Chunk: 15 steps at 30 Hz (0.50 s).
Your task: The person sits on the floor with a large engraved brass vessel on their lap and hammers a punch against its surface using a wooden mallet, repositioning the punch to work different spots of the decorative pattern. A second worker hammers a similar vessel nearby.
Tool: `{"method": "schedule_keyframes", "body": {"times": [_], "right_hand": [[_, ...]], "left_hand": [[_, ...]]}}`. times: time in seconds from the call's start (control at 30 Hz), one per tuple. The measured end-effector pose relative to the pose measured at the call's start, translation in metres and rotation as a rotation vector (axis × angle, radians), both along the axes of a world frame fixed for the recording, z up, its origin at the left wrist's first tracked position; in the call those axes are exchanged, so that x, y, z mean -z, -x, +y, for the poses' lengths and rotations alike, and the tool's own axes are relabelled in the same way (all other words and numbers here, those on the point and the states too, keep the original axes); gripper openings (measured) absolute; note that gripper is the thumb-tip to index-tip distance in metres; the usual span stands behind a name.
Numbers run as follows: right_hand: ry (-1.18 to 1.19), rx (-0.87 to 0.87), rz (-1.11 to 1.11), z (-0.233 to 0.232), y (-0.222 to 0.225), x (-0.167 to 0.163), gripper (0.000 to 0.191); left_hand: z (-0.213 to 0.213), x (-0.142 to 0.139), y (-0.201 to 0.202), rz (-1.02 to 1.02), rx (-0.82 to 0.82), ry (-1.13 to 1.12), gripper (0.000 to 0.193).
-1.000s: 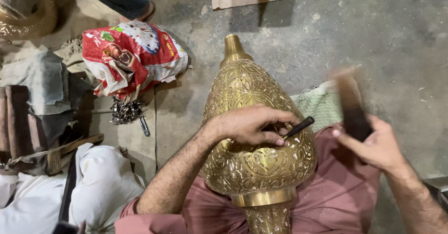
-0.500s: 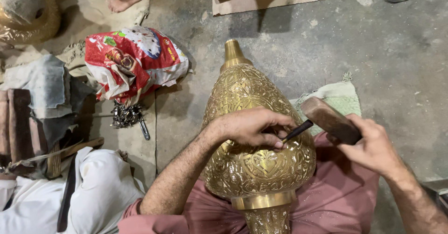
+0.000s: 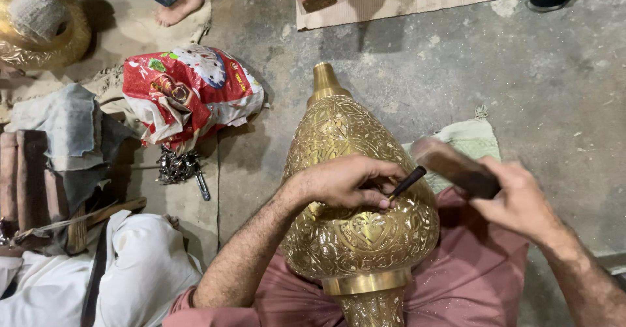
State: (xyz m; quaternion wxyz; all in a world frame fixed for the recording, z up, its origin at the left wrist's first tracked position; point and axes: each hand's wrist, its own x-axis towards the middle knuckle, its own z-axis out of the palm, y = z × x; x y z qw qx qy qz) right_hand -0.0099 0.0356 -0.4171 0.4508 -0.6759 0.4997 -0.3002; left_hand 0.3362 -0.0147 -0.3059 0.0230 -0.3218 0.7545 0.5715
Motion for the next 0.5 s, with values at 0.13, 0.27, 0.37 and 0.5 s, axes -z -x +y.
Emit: {"method": "schedule_keyframes", "body": {"times": [0.13, 0.27, 0.37, 0.5], "right_hand": [[-0.15, 0.076, -0.316, -0.004, -0.001, 0.0, 0.028], [-0.111, -0.115, 0.314, -0.008, 0.001, 0.005, 0.021], [-0.114, 0.108, -0.033, -0.008, 0.006, 0.011, 0.028], [0.134, -0.093, 0.108, -0.008, 0.014, 0.018, 0.052]], "left_hand": [[0.002, -0.003, -0.003, -0.002, -0.043, -0.001, 0.054], [0.001, -0.004, -0.004, 0.007, -0.04, -0.001, 0.052], [0.003, -0.006, -0.005, -0.028, -0.095, -0.037, 0.055], [0.003, -0.007, -0.005, -0.034, -0.064, 0.021, 0.054]]}}
